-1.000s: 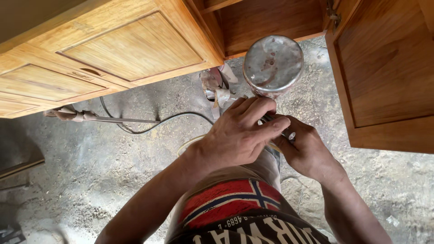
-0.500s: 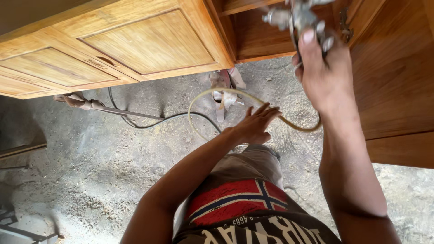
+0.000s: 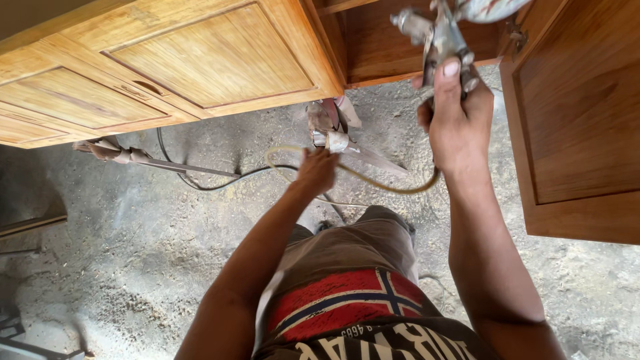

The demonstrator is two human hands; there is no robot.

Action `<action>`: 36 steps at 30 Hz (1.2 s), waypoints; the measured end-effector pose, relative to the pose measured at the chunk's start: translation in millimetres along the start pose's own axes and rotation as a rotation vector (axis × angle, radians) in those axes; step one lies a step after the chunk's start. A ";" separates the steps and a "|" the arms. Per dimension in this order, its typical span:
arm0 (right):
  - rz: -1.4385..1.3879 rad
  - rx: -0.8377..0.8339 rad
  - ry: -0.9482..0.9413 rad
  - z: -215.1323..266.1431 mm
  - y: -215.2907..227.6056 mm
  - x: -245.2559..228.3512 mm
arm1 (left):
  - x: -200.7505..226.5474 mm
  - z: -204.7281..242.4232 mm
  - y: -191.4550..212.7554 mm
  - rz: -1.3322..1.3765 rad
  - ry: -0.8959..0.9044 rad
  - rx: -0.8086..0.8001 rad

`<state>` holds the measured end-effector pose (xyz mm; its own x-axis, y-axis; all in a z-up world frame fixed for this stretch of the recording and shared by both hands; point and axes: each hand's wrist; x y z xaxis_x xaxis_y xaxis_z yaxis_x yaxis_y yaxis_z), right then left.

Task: The person uses a spray gun connected to a hose to apply finish to the interior and exterior surfaces of a wooden cabinet. They open and close cabinet doors to reach different areas and move around the unit to cover multiple sections.

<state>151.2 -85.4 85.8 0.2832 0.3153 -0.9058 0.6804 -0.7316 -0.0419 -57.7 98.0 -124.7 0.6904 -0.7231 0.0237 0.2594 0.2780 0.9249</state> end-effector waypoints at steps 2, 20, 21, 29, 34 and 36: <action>-0.094 0.012 -0.042 10.9 1.1 -3.0 | -29.0 11.5 -2.6 -0.061 0.073 -0.049; -0.054 0.053 -0.311 68.8 29.3 13.3 | -36.2 89.8 56.3 0.311 -0.081 0.072; -0.011 0.054 -0.348 76.0 26.1 18.1 | -31.9 90.4 57.2 0.325 -0.079 0.050; 0.208 -0.111 -0.404 62.7 17.2 45.2 | 3.3 92.0 68.7 0.357 -0.092 0.092; 0.268 -0.151 -0.383 50.9 19.3 25.9 | 11.3 103.2 75.9 0.376 -0.165 0.141; 0.267 -0.161 -0.395 44.8 16.0 18.3 | 12.1 107.5 79.5 0.393 -0.148 0.121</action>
<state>137.0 -118.4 49.7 0.2054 -0.1463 -0.9677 0.7238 -0.6429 0.2508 -101.4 43.4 -10.1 0.6143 -0.6621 0.4292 -0.0911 0.4809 0.8721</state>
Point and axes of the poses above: each hand's wrist, its own z-axis away from the middle knuckle, its own y-axis out of the back of the hand, x = y × z, and after that the axes turned 11 degrees about y, right-handed
